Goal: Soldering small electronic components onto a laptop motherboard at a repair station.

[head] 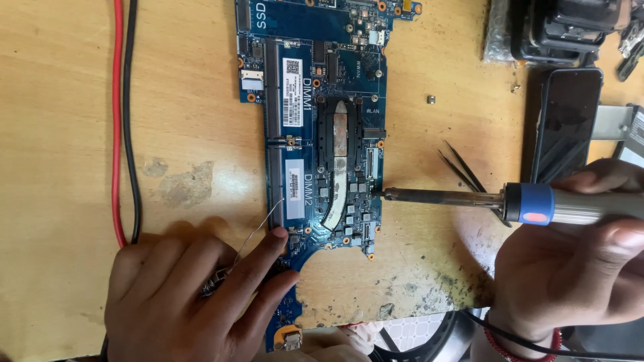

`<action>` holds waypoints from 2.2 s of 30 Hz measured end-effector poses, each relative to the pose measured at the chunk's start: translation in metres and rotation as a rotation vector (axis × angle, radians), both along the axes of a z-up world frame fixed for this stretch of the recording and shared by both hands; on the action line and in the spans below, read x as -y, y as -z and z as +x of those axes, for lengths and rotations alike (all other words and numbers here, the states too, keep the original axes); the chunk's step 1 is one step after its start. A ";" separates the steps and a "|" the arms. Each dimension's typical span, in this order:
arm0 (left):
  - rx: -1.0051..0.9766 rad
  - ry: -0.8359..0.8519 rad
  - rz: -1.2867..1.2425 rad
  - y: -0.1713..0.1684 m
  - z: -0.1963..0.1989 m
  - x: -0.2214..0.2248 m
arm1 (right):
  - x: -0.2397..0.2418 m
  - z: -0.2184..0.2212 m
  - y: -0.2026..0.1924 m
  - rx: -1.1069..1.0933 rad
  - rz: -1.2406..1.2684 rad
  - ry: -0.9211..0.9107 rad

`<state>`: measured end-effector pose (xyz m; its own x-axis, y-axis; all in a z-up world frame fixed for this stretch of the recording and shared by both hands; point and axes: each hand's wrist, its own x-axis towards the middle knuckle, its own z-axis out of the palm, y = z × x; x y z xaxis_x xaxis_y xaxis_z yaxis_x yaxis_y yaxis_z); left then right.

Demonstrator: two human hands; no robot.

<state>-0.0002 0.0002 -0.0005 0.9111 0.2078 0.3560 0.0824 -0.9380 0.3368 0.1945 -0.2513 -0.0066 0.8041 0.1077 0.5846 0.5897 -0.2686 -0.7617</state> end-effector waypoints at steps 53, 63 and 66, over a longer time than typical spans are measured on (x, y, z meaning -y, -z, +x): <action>-0.026 -0.036 0.016 0.002 -0.001 0.003 | 0.001 0.005 -0.002 -0.056 0.102 -0.077; -0.034 -0.028 0.017 0.003 -0.001 0.001 | -0.007 0.004 -0.007 -0.074 0.067 -0.051; -0.045 -0.023 0.008 0.003 -0.001 0.000 | -0.009 0.003 -0.008 -0.086 0.066 -0.055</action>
